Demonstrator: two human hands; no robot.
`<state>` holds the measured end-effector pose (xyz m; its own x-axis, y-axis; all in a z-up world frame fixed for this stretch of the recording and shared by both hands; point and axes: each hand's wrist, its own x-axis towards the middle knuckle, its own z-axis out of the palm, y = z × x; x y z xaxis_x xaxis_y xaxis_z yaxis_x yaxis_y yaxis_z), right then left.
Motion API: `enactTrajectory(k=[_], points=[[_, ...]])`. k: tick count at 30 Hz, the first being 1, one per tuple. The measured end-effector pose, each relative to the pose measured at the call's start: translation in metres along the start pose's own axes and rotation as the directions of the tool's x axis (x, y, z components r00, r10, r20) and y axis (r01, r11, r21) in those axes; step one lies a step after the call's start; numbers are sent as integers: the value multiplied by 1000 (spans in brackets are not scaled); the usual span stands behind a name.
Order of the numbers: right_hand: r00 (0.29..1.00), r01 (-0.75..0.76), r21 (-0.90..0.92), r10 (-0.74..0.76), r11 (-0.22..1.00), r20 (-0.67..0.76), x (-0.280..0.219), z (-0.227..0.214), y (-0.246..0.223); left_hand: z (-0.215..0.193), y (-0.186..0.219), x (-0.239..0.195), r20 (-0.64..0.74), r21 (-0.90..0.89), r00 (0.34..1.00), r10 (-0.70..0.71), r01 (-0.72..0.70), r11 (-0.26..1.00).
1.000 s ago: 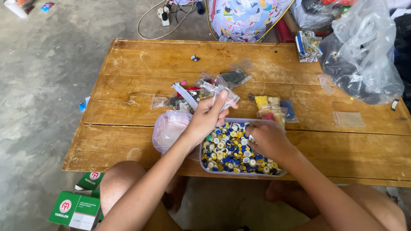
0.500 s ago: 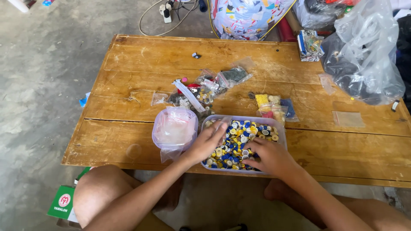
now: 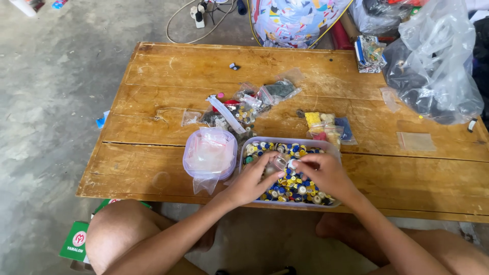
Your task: The person sits on the floor and sorts small buttons from a plastic container into a small plastic bag. They pick up buttons with their right hand and place them into the bag held by the left hand, repeating this process for several buttons.
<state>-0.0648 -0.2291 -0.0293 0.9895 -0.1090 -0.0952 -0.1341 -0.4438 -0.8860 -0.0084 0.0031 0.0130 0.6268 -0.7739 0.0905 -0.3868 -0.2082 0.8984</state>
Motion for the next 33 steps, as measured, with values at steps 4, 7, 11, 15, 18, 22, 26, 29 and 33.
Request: enactTrajectory(k=[4, 7, 11, 15, 18, 22, 26, 29, 33], points=[[996, -76, 138, 81, 988, -34, -2, -5, -12, 5, -6, 0, -24, 22, 999, 21, -21, 1000], [995, -71, 216, 84, 974, -51, -7, -5, -16, 10, -10, 0, -54, 89, 996, 70, -65, 994], [998, 50, 180, -44, 982, -38, -2, 1, -7, 14, -14, -1, -82, 198, 992, 96, -79, 977], [994, 101, 77, -98, 992, -37, 4, -2, 0, 25, -20, -1, -153, 290, 988, 35, 11, 957], [984, 108, -203, -134, 973, -121, -1, -9, -14, 30, -28, 0, -223, 339, 972, -72, 147, 929], [964, 194, -317, -240, 929, -116, 14, -3, 1, 26, -19, 2, -260, 322, 959, -113, 197, 926], [930, 208, -530, -334, 822, -153, -2, 4, -14, 27, -16, -5, -222, 315, 968, -116, 184, 931], [921, 144, -538, -311, 831, -234, 2, 27, 37, 24, -13, -7, -226, 305, 965, -137, 203, 930], [861, 102, -353, -260, 930, -438, -8, 46, 70, 26, -15, -8, -207, 347, 965, -162, 227, 910]])
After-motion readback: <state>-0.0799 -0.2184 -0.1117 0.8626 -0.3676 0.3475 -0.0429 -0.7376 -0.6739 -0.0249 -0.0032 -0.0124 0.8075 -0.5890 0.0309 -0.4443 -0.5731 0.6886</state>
